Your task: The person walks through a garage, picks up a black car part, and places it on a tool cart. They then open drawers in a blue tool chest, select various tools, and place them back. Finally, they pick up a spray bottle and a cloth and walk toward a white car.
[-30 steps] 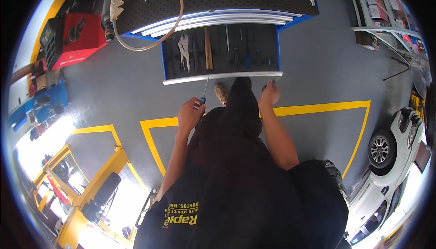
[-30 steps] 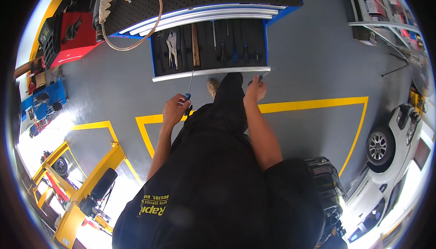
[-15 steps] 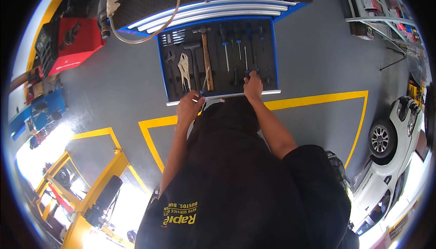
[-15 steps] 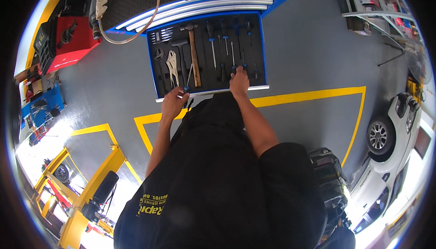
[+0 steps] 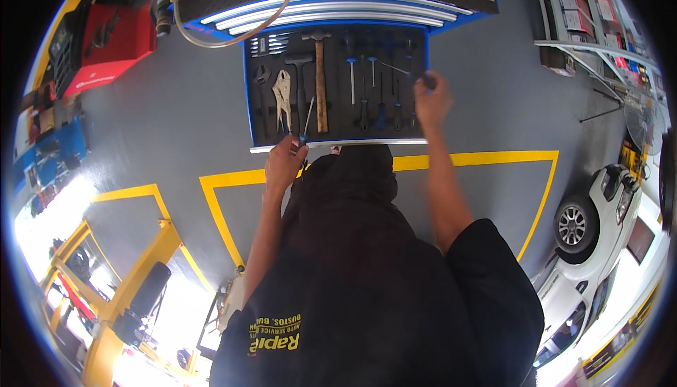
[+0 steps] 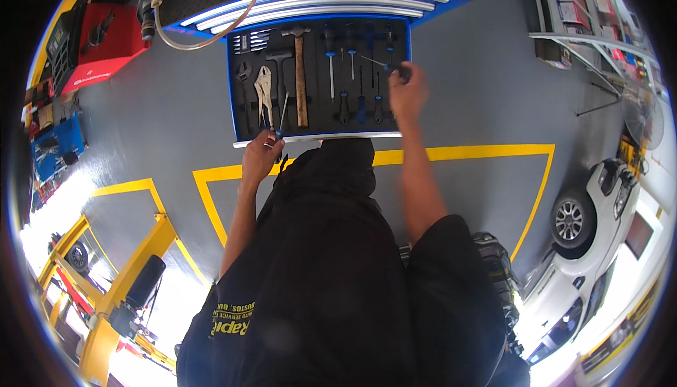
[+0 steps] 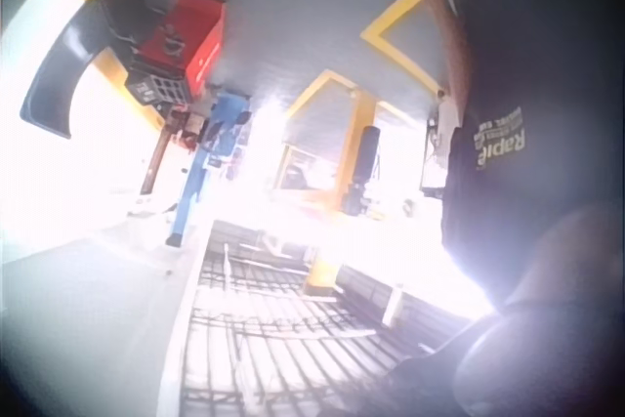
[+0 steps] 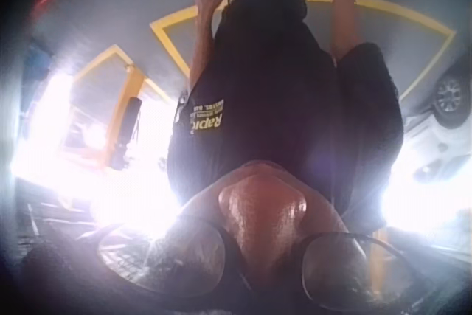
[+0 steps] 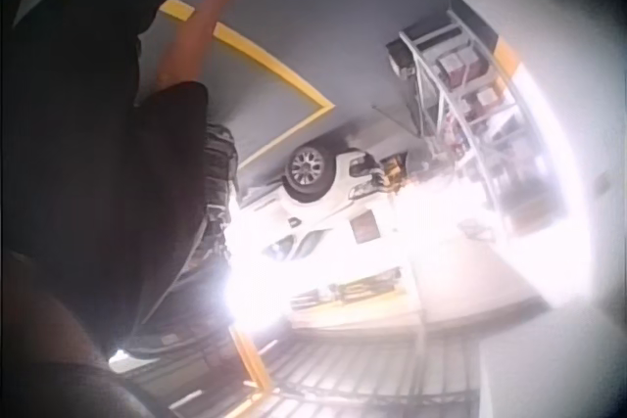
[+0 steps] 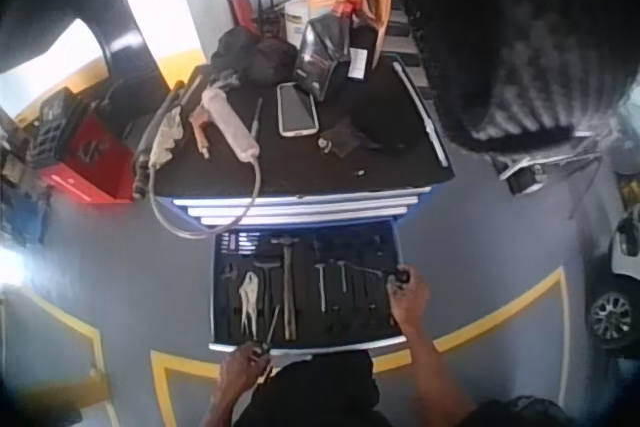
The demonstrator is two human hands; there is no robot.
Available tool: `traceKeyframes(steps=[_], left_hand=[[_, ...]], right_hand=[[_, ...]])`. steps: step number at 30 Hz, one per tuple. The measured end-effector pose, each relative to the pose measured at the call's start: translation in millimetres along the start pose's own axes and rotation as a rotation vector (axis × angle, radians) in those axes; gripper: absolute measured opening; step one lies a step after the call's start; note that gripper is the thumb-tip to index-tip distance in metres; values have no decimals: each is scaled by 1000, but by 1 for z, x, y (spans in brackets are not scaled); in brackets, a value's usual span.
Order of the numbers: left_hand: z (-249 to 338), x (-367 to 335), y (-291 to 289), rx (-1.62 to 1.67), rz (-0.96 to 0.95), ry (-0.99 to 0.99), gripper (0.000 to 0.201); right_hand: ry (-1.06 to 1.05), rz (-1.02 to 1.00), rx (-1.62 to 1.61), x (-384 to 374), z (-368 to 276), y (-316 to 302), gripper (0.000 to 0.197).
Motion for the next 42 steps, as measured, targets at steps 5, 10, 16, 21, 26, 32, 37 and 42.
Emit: traceKeyframes(steps=[5, 10, 16, 21, 26, 32, 37, 42], left_hand=[[-1, -7, 5, 22, -10, -22, 32], [14, -8, 12, -25, -4, -8, 33], [19, -7, 14, 38, 2, -33, 31], [19, -4, 21, 119, 7, -90, 31], [22, -6, 38, 100, -27, -79, 32], [46, -34, 74, 136, -66, -37, 32], [79, -60, 117, 75, -54, -39, 34], [106, -79, 161, 35, -65, -45, 32]], right_hand=[[-13, -46, -251, -75, -16, -26, 32], [-145, -440, -40, -110, 12, 72, 45], [-294, -549, 56, -118, 34, 162, 50], [-235, -423, 77, -117, 45, 181, 53], [-73, -597, 153, -114, 65, 201, 41], [79, -847, 163, -115, 113, 225, 32], [383, -902, 91, -120, 72, 207, 35], [274, -1009, 272, -121, 67, 219, 46]])
Point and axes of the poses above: each hand's wrist, its own x-axis away from the middle knuckle, its own y-axis out of the palm, z = x × y, the point moved 8 cm from there along -x, towards the middle knuckle, and after that the axes turned 12 degrees about -y, right-handed, at the moved point
